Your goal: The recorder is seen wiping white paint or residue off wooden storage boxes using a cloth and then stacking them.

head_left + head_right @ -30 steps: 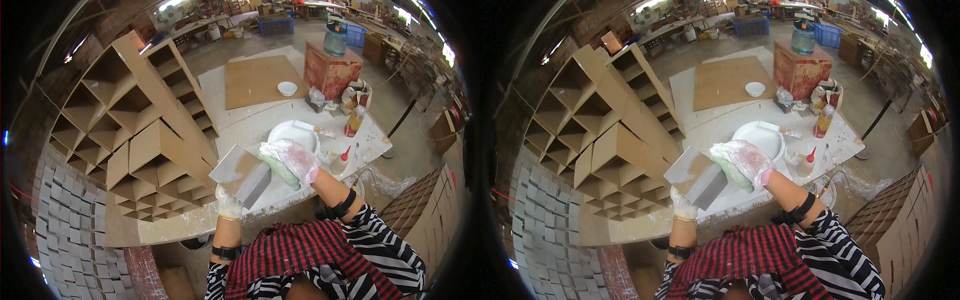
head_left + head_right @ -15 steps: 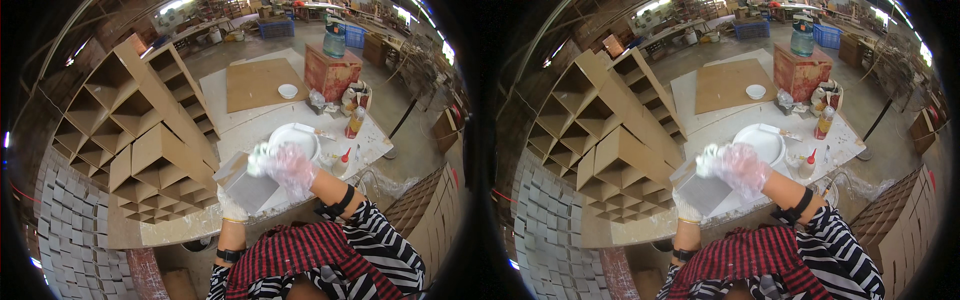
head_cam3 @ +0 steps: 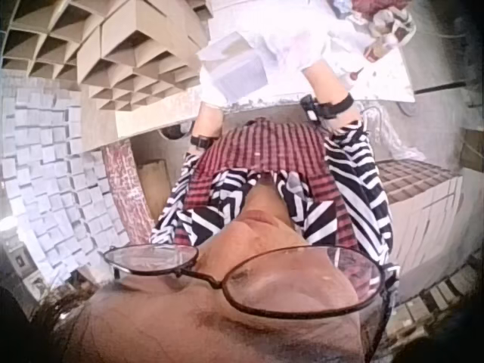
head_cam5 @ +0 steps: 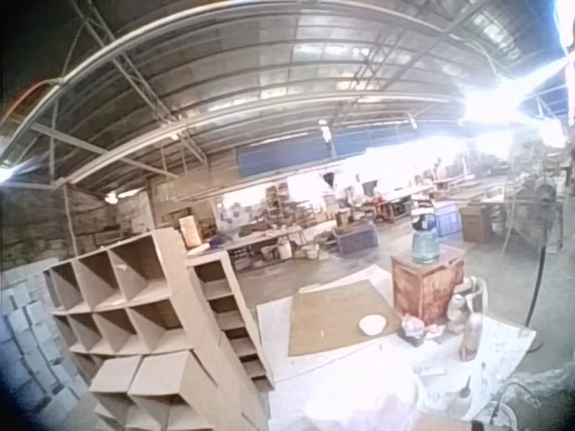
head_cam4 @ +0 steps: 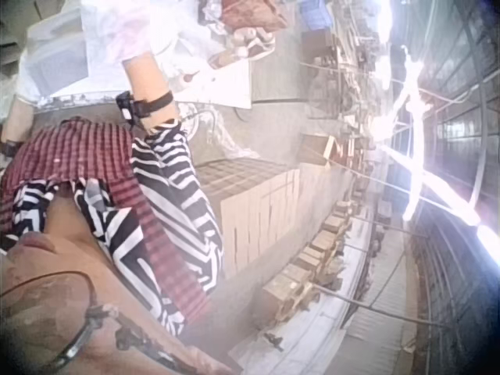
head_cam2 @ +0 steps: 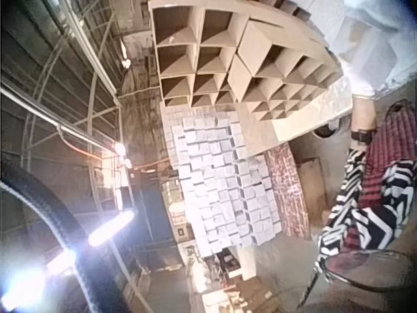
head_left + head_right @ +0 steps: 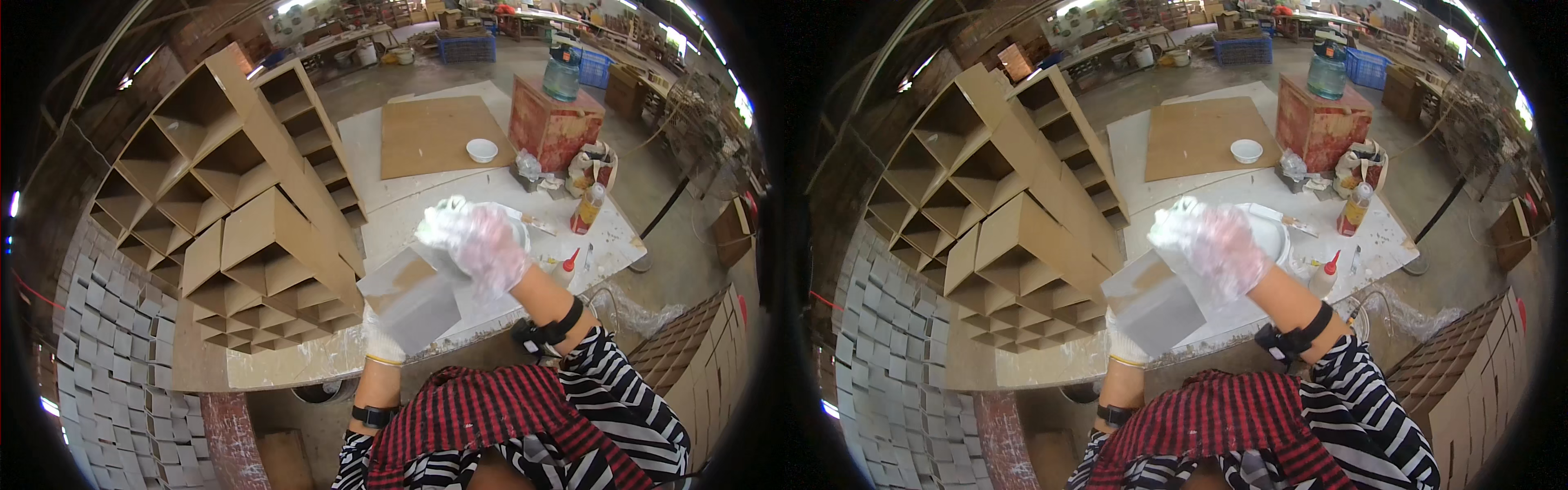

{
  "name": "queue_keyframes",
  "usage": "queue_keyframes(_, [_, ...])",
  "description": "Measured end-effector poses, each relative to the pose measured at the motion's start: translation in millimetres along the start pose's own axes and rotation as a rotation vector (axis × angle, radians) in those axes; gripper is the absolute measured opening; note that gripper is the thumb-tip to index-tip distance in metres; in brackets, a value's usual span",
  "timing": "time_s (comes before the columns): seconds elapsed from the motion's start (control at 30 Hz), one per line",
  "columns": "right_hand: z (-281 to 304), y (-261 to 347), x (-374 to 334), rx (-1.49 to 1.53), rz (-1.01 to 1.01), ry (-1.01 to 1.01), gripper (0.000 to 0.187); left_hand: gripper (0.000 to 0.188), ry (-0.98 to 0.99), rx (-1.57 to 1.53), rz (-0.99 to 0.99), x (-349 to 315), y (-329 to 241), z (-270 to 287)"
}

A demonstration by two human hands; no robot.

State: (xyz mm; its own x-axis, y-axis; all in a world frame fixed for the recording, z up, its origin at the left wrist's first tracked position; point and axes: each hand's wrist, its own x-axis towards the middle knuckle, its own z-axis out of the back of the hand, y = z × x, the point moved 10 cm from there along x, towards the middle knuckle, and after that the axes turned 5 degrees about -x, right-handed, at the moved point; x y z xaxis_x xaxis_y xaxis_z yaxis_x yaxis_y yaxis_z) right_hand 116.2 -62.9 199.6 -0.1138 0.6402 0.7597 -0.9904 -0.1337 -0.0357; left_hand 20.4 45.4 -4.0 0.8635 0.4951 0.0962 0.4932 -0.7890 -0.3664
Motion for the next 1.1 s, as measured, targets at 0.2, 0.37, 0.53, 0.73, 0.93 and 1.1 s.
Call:
queue_keyframes(0.2, [-26.8, 45.6, -10.8, 0.304, 0.289, 0.509, 0.037, 0.047, 0.107, 0.434, -0.009, 12.9, -6.5, -21.9])
queue_keyframes(0.37, [-66.8, 21.0, -26.6, -0.045, 0.317, 0.537, 0.039, 0.050, 0.245, 0.851, 0.043, 22.4, 10.3, -35.3])
queue_keyframes(0.53, [-57.9, 51.9, -19.6, 0.202, 0.305, 0.729, 0.038, 0.051, 0.022, 0.664, 0.057, 17.0, -11.3, -5.8])
queue_keyframes(0.73, [-82.9, 9.8, -25.2, 0.028, 0.207, 0.609, 0.037, 0.051, -0.137, 0.504, 0.090, 12.5, 2.7, 12.1])
queue_keyframes(0.93, [-67.1, 49.6, -43.8, 0.202, 0.100, 0.815, 0.036, 0.052, -0.255, 0.336, 0.107, 14.4, -1.6, 28.2])
queue_keyframes(1.1, [-70.4, 47.4, -19.3, 0.097, 0.300, 0.668, 0.047, 0.053, -0.441, 0.235, 0.111, 11.3, 10.8, 5.8])
